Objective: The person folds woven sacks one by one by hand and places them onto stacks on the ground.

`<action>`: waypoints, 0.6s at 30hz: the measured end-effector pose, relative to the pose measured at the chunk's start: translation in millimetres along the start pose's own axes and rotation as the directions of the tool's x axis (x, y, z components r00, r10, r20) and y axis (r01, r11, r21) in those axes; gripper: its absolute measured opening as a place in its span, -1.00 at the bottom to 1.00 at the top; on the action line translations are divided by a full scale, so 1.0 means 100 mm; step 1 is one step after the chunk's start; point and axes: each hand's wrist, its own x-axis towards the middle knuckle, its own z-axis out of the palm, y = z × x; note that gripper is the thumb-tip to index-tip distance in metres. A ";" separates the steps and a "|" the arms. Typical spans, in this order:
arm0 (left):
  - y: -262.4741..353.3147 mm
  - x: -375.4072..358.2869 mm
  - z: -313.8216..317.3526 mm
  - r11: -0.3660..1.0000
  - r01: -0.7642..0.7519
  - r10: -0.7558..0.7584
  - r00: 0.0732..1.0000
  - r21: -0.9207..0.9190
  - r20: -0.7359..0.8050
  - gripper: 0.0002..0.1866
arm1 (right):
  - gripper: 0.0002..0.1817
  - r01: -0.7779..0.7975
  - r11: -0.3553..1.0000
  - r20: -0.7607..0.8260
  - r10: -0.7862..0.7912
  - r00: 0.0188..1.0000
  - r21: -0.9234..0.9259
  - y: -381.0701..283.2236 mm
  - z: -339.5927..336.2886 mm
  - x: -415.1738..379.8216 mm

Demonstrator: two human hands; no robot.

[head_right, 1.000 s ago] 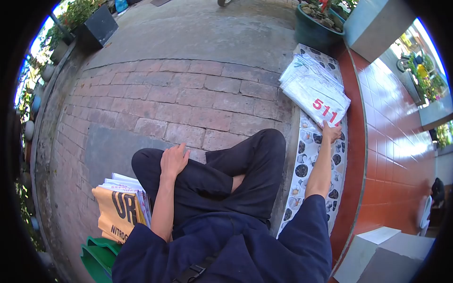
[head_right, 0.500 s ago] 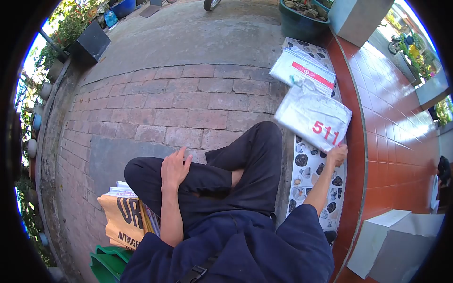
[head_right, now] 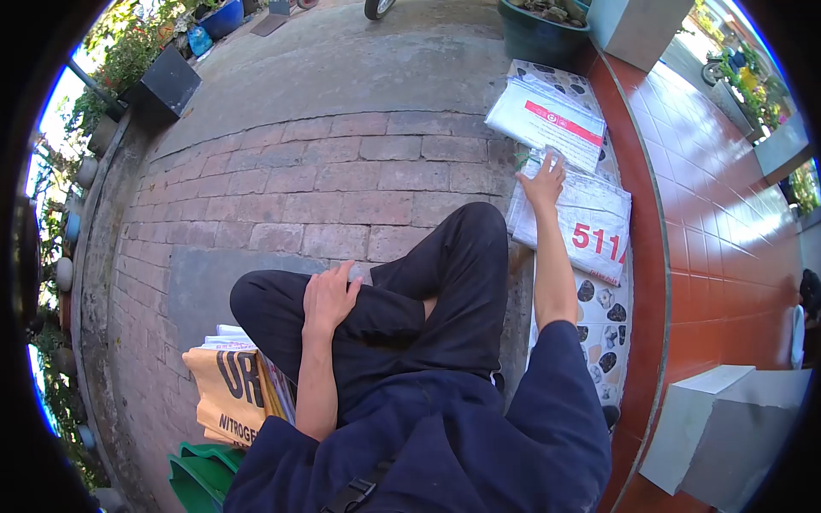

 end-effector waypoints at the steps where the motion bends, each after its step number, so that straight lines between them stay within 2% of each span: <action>1: 0.00 0.00 0.00 1.000 -0.012 0.012 1.000 -0.003 -0.022 -0.62 | 0.19 -0.051 0.998 0.132 0.056 0.990 -0.039 -0.02 -0.04 0.06; 2: 0.00 0.02 -0.01 1.000 -0.006 0.006 0.999 -0.004 -0.034 -0.62 | 0.24 -0.094 0.992 0.261 0.113 0.959 -0.084 -0.02 -0.11 0.15; 4: -0.01 0.02 0.00 0.999 0.023 -0.023 1.000 -0.038 -0.001 -0.62 | 0.26 -0.083 0.987 0.313 0.124 0.942 -0.139 -0.03 -0.21 0.24; 6: -0.07 0.04 0.06 0.998 0.049 -0.049 0.999 -0.039 0.004 -0.62 | 0.18 0.026 0.982 0.485 0.070 0.871 -0.187 0.06 -0.27 0.38; 7: -0.09 0.06 0.09 0.997 0.065 -0.064 0.998 -0.040 0.011 -0.62 | -0.13 0.098 0.988 0.436 -0.037 0.899 -0.120 0.24 -0.10 0.46; 8: -0.12 0.07 0.13 0.997 0.060 -0.060 0.998 -0.043 0.009 -0.62 | -0.33 0.147 0.985 0.459 -0.089 0.884 -0.091 0.35 -0.03 0.52; 9: -0.13 0.09 0.12 0.977 0.100 -0.100 0.995 -0.187 0.011 -0.63 | -0.53 0.194 0.979 0.480 -0.141 0.866 -0.063 0.39 -0.03 0.54; 10: -0.13 0.11 0.13 0.935 0.139 -0.140 0.990 -0.328 0.020 -0.63 | -0.78 0.206 0.978 0.368 -0.186 0.911 -0.015 0.44 -0.01 0.49; 11: -0.09 0.14 0.15 0.864 0.218 -0.218 0.975 -0.454 0.054 -0.65 | -0.81 0.243 0.970 0.374 -0.237 0.897 0.033 0.53 -0.03 0.47; 12: -0.01 0.20 0.16 0.864 0.215 -0.214 0.975 -0.455 0.055 -0.65 | -0.83 0.276 0.958 0.379 -0.286 0.880 0.081 0.50 -0.19 0.37; 13: 0.08 0.26 0.18 0.840 0.126 -0.132 0.991 -0.528 0.027 -0.63 | -0.86 0.345 0.925 0.339 -0.379 0.861 0.160 0.49 -0.34 0.28; 14: 0.21 0.34 0.20 0.801 0.036 -0.052 0.999 -0.597 -0.009 -0.60 | -0.86 0.340 0.928 0.342 -0.373 0.863 0.154 0.41 -0.58 0.15; 16: 0.76 0.56 0.02 0.633 -0.157 0.088 0.987 -0.758 -0.131 -0.48 | -0.89 0.352 0.852 0.165 -0.439 0.883 0.387 0.11 -1.12 -0.11; 18: 1.33 0.83 -0.03 0.595 -0.282 0.215 0.958 -0.753 -0.189 -0.23 | -0.90 0.349 0.813 0.174 -0.471 0.865 0.466 -0.11 -1.53 -0.35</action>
